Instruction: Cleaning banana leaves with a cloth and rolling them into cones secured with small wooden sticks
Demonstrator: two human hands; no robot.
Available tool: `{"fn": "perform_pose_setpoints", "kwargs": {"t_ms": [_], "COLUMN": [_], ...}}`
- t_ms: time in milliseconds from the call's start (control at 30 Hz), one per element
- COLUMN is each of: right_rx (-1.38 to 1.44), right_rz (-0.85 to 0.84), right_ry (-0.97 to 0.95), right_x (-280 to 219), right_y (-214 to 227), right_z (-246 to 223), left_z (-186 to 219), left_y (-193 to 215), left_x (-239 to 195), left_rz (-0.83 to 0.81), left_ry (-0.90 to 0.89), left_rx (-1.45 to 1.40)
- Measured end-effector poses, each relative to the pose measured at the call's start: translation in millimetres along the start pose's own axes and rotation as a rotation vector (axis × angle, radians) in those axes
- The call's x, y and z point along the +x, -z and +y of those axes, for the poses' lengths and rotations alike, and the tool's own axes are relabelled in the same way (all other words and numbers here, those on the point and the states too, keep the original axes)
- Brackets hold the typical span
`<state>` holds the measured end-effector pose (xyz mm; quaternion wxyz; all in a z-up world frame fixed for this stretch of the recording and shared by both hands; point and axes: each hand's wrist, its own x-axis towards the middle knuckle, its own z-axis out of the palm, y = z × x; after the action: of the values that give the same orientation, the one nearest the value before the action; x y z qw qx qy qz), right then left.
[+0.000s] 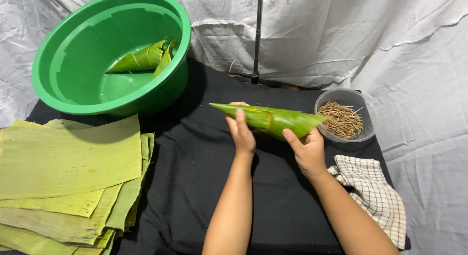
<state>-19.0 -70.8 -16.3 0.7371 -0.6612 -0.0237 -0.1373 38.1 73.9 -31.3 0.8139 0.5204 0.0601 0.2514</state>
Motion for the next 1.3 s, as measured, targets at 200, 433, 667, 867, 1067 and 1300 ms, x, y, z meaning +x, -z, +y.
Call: {"fn": "perform_pose_setpoints", "kwargs": {"t_ms": [200, 433, 667, 867, 1067, 1300], "right_rx": [-0.325, -0.483, -0.706, -0.422, -0.235, -0.686], "right_rz": [-0.087, -0.166, -0.272, -0.123, -0.246, -0.205], "right_ry": [0.285, 0.642, 1.187, 1.068, 0.580, 1.034], "right_x": [2, 1, 5, 5, 6, 12], "right_y": [11, 6, -1, 4, -3, -2], "right_z": [-2, -22, -37, -33, -41, -63], "left_z": [16, 34, 37, 29, 36, 13], "left_y": [-5, -9, -5, 7, 1, 1], "left_x": [0, -2, 1, 8, 3, 2], "left_rz": [-0.066, 0.036, -0.064, -0.224, -0.281, -0.166], "left_ry": [0.306, 0.631, 0.572, 0.557, 0.512, 0.454], "left_rx": [-0.093, -0.509, -0.597, -0.867, -0.914, -0.421]}}
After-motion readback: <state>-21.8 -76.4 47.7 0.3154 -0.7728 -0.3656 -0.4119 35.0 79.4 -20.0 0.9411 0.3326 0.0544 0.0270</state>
